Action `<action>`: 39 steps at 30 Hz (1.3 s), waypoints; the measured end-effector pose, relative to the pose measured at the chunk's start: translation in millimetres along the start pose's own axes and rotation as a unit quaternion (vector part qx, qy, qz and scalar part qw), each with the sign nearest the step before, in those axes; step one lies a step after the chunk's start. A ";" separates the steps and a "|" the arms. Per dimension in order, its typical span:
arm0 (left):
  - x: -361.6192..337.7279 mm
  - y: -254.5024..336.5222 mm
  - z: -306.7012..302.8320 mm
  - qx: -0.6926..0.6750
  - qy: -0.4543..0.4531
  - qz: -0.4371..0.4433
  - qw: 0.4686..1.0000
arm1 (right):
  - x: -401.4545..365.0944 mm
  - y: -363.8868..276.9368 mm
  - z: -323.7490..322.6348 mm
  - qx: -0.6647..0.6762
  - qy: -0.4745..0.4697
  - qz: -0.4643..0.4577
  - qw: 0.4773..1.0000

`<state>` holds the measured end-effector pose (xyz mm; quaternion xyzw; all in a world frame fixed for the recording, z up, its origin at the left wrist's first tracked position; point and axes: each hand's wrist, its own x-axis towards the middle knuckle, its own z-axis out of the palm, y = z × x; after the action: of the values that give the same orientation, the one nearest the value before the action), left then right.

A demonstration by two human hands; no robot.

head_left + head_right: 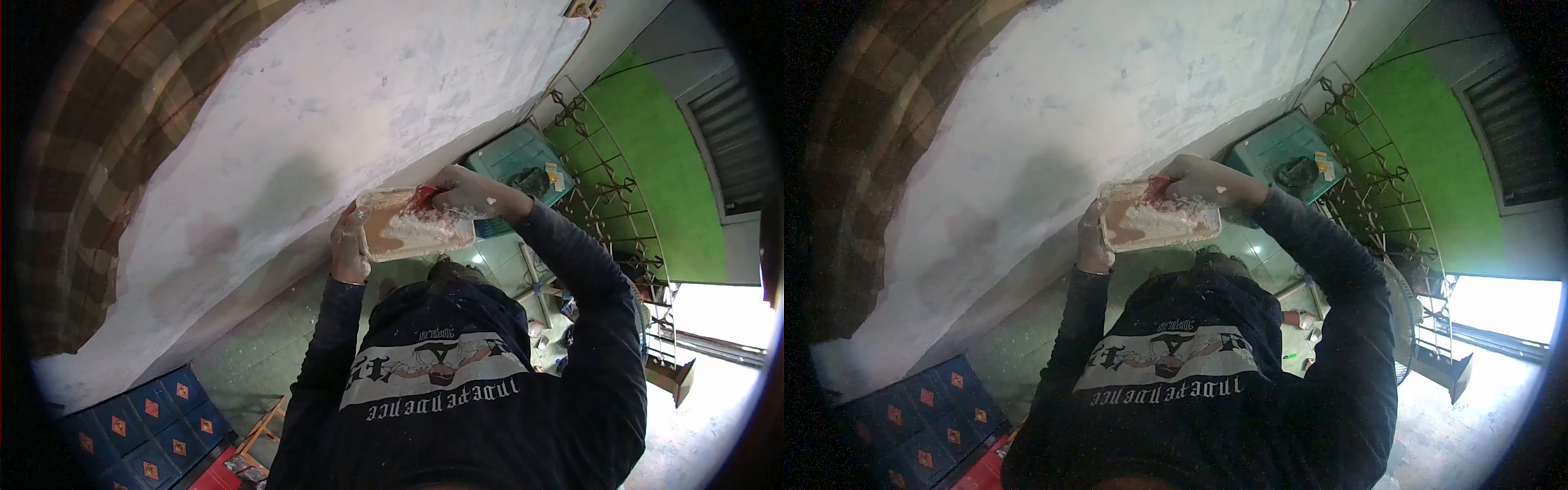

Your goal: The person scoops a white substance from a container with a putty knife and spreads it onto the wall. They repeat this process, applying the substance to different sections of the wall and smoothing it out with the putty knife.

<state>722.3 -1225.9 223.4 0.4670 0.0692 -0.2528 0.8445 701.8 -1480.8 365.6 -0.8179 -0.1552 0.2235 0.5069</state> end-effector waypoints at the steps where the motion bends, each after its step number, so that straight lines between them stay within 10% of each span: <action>1: -2.0 -0.1 -2.0 -0.001 -0.001 0.003 1.000 | -2.5 -4.0 0.4 -0.003 0.000 -0.001 1.000; 4: -20.4 20.6 11.8 -0.068 -0.033 0.033 0.997 | -12.0 -17.8 19.7 -0.067 0.060 0.049 0.995; 7: -31.1 29.6 -1.9 -0.107 -0.015 0.019 0.994 | -11.8 -31.0 45.7 -0.116 0.146 -0.163 0.969; 18: -71.3 83.3 -64.4 -0.093 -0.016 0.067 0.993 | 24.9 -84.7 99.5 -0.018 0.112 -0.015 0.993; 34: -124.7 82.8 -112.9 -0.097 0.032 0.110 0.989 | 43.6 -125.7 139.4 -0.093 0.044 -0.042 0.994; 39: -138.8 96.5 -85.2 -0.103 -0.001 0.093 0.990 | 40.5 -95.3 137.0 0.068 0.054 -0.093 0.992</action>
<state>660.2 -1063.3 297.9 0.3823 0.0504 -0.1647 0.9079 662.0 -1315.5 389.9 -0.7743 -0.1877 0.1413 0.5876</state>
